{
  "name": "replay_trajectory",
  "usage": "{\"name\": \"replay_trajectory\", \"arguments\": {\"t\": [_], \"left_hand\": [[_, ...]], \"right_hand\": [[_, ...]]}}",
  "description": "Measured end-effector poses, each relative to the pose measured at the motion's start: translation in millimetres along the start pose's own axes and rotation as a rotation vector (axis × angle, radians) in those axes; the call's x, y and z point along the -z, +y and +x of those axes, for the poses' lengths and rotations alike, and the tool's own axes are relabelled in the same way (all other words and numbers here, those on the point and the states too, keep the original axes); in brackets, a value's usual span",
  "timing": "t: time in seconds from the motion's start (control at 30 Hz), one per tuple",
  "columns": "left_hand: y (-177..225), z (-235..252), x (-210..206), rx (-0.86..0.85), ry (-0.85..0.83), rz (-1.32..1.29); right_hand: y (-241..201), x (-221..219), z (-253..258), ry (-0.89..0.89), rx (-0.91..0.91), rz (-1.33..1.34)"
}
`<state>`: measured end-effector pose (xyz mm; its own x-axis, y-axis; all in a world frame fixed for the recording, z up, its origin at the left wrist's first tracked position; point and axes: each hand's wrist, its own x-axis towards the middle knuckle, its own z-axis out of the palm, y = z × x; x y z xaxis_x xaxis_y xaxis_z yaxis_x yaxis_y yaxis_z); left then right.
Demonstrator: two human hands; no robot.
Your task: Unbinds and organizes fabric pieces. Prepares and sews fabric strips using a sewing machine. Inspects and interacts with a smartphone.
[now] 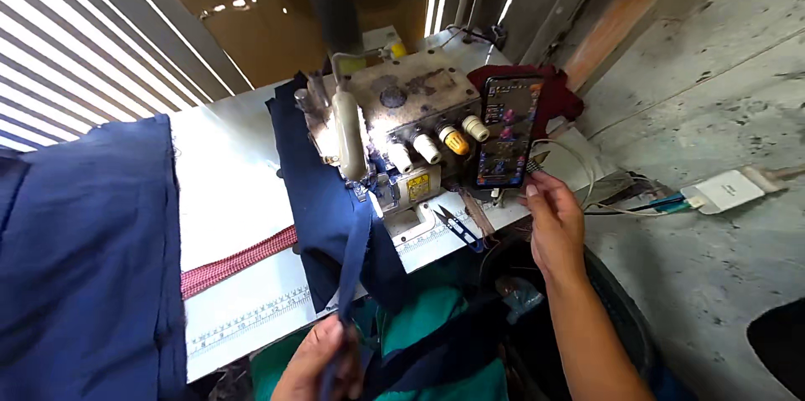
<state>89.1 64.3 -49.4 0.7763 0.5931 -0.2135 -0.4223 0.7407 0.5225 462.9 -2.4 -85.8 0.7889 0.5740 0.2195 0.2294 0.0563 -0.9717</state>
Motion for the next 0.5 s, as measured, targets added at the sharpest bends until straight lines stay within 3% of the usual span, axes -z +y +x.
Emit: {"name": "replay_trajectory", "arguments": {"t": [0.1,0.13,0.17,0.3,0.43,0.5], "left_hand": [[-15.1,5.2,-5.3,-0.277,0.304,0.958],[-18.4,6.5,-3.7,-0.364,0.319,1.182],[-19.2,6.8,-3.3,-0.388,0.305,1.247],[-15.8,6.9,-4.6,-0.271,0.261,0.992],[-8.0,7.5,-2.9,-0.188,0.111,0.71],[-7.4,10.2,-3.2,-0.186,0.105,0.692]], "right_hand": [[1.6,-6.6,14.3,-0.026,-0.059,0.148],[2.1,-7.4,16.6,-0.031,-0.047,0.146],[2.6,-7.9,18.5,-0.034,-0.035,0.139],[0.6,-11.6,25.5,-0.014,-0.007,0.065],[-4.2,-16.1,31.7,0.022,0.032,-0.058],[-5.1,-17.5,33.9,0.04,0.047,-0.114]]}}
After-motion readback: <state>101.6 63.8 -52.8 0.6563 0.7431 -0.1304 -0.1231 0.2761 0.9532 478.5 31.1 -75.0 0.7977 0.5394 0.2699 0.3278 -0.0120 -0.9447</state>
